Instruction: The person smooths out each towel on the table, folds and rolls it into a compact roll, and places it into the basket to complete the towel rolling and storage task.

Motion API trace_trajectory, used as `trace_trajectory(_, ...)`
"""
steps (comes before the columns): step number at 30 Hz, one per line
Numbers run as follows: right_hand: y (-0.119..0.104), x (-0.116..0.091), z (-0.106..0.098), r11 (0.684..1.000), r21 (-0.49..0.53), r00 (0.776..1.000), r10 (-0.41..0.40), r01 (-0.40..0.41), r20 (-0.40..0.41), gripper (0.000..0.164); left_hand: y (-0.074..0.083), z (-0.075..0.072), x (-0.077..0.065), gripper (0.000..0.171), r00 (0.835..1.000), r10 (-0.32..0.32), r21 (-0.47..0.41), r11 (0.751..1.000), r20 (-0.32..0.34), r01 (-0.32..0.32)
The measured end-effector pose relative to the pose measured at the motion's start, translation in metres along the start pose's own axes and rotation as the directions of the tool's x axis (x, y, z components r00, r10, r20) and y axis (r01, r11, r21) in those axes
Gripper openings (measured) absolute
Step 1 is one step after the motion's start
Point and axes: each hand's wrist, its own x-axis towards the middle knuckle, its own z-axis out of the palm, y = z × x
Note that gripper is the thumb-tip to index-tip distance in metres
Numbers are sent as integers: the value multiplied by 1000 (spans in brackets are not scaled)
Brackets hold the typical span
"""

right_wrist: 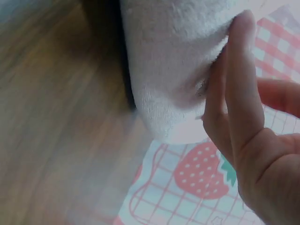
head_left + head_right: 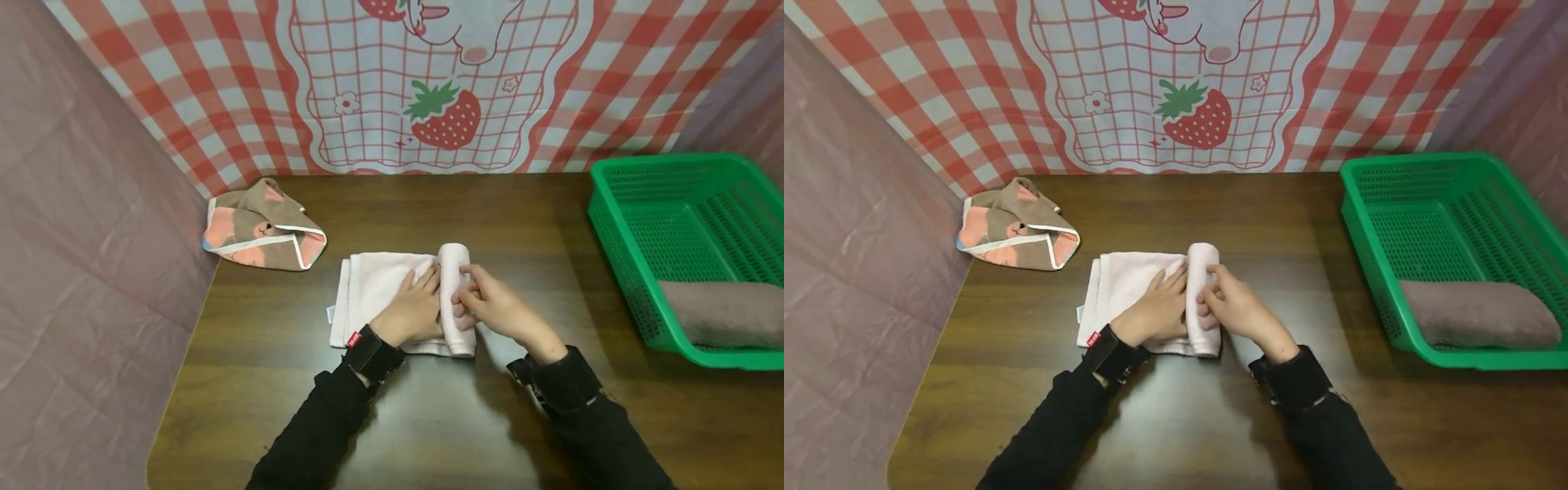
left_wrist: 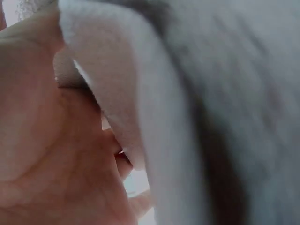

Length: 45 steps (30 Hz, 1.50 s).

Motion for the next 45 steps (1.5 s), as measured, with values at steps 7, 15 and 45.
trace_trajectory(7,-8,9,14,999,-42,992,-28,33,120,52,-11,-5,-20,122,993,-95,22,995,-74,97)
trace_trajectory(15,-10,14,27,985,-88,963,-124,149,240,65,-14,-19,-46,141,990,47,-80,995,-131,-58)
trace_trajectory(45,19,-12,6,928,-370,978,-38,-43,-207,63,6,10,-18,94,952,105,-94,986,-286,-137)
